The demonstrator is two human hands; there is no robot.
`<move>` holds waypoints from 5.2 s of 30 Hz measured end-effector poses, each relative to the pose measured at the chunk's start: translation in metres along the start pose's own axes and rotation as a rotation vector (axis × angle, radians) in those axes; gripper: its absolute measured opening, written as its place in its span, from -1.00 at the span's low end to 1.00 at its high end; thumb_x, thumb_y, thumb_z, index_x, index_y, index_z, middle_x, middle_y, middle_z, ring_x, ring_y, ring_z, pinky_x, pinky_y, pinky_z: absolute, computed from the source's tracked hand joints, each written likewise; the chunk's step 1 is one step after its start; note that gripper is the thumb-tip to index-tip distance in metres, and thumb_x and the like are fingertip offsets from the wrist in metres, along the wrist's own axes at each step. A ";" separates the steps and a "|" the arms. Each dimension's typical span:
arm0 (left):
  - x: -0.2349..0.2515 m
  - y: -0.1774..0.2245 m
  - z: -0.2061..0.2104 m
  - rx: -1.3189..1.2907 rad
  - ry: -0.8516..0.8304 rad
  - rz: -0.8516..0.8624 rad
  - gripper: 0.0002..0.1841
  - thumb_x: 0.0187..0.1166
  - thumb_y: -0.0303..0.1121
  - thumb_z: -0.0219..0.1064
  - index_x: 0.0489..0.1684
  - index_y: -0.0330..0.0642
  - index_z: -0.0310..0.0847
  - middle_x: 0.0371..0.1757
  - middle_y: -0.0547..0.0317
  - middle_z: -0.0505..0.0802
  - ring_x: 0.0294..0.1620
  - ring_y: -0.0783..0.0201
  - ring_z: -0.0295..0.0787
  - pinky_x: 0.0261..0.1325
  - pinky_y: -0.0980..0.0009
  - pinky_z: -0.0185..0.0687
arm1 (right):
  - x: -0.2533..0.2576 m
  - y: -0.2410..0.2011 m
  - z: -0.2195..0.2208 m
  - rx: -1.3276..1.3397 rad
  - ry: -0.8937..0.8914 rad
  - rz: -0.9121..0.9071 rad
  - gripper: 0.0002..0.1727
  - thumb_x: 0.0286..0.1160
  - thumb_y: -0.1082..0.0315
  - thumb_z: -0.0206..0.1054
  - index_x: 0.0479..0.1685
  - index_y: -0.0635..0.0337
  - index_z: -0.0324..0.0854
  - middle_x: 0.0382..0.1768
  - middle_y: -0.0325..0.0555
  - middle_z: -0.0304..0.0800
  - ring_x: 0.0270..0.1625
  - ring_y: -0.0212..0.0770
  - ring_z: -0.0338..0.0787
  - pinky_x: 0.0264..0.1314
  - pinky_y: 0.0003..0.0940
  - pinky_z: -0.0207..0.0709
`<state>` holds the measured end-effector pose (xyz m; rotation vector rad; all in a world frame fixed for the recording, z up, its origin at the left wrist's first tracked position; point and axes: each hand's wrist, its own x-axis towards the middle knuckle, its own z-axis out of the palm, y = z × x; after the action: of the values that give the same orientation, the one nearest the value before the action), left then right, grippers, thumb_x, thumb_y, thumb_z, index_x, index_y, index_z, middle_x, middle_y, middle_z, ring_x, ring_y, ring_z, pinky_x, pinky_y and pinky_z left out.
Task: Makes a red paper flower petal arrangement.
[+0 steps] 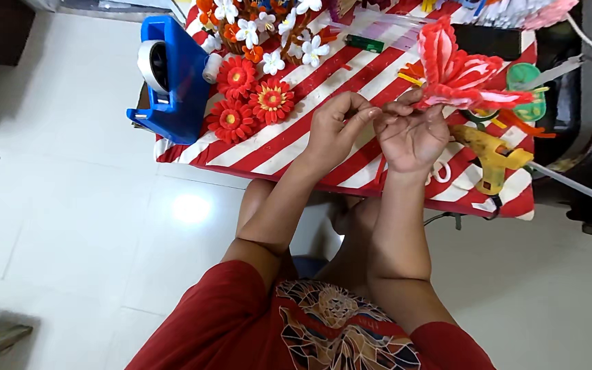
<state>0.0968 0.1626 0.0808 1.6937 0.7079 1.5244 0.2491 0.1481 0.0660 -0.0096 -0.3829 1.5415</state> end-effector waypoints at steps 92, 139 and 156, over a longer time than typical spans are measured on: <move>-0.033 0.017 -0.002 -0.384 -0.169 -0.571 -0.79 0.55 -0.57 0.30 0.08 -0.39 0.55 -0.14 0.31 0.79 -0.06 0.70 0.69 0.09 0.72 0.60 | -0.021 -0.038 0.029 -1.372 -0.177 -0.147 -0.72 0.69 0.11 0.31 0.19 0.01 0.61 -0.05 -0.60 0.77 0.01 -0.61 0.73 0.12 -0.57 0.65; -0.047 -0.046 -0.007 -0.410 -0.679 -0.188 -0.55 0.45 -0.39 0.41 0.29 -0.41 0.60 0.09 0.06 0.82 0.12 0.44 0.73 0.26 0.47 0.61 | -0.015 -0.021 0.029 -1.332 -0.067 0.100 -0.65 0.76 0.38 0.03 -0.42 -0.10 0.64 -0.55 -0.66 0.66 -0.47 -0.75 0.61 -0.36 -0.76 0.54; -0.036 -0.050 0.002 -0.450 0.299 -0.508 -0.81 0.60 -0.64 0.16 0.03 -0.25 0.59 -0.13 0.23 0.81 -0.04 0.50 0.73 0.12 0.51 0.65 | -0.016 -0.011 0.020 -1.220 -0.017 0.102 -0.55 0.84 -0.05 -0.04 -0.38 -0.20 0.67 -0.46 -0.65 0.74 -0.40 -0.67 0.68 -0.30 -0.69 0.59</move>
<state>0.0976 0.1623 0.0191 0.8796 0.7989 1.4369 0.2555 0.1275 0.0842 -0.9709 -1.2913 1.1941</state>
